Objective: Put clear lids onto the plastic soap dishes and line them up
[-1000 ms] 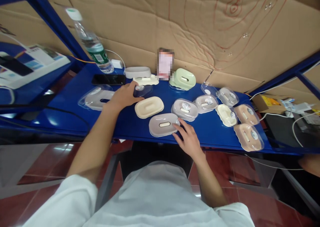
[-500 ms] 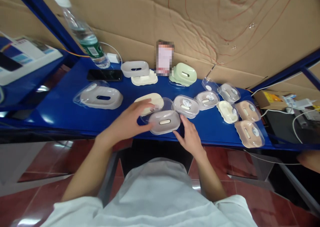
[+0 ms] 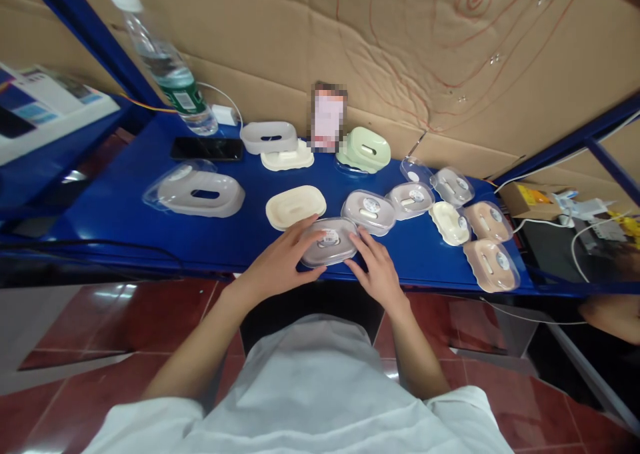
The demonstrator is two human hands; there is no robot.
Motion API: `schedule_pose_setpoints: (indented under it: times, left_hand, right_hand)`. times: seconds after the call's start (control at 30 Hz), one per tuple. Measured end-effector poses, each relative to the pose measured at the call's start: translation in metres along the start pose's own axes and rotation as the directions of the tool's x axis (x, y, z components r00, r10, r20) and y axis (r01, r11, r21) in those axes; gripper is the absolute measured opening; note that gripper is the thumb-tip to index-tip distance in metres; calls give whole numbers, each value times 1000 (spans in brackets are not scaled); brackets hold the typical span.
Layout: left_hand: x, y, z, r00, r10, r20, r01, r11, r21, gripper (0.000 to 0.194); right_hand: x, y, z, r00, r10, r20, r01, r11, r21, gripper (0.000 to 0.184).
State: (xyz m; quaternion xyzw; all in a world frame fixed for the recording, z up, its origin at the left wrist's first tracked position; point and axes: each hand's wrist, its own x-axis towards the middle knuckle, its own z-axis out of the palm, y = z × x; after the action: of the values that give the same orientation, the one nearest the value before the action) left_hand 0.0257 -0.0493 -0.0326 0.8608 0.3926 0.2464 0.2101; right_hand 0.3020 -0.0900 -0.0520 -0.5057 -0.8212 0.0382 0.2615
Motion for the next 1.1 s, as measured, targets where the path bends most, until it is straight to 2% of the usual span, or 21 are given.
schedule_pose_setpoints:
  times: [0.23,0.37,0.57,0.73,0.83,0.93,1.1]
  left_hand:
    - [-5,-3,21,993,33,-117,-32,999,6,57]
    - [-1,-4,19,991,17,-131,-17,1000,1,56]
    - [10,0,16,981,68,-182,-67,998,14,53]
    - [7,0,20,982,61,-179,-64,998,-10,54]
    - [0,0,21,986,30,-166,-38,998,-43,58]
    - [-5,-1,23,984,51,-169,-54,999,-10,60]
    - [-10,-4,31,979,70,-191,-57,996,74,78]
  right_hand:
    - [-3,5,4,998,-32,-58,36,997,71,61]
    - [-4,5,4,999,8,-45,0,984,180,60]
    - [-5,5,5,995,94,-28,-84,963,257,66]
    - [-4,1,3,995,97,-19,-91,978,187,65]
    - [-4,-1,1,1000,29,-9,-28,994,102,61]
    - [-4,-1,1,998,-53,-17,53,998,38,61]
    - [-7,0,1,996,-81,-30,82,996,25,66]
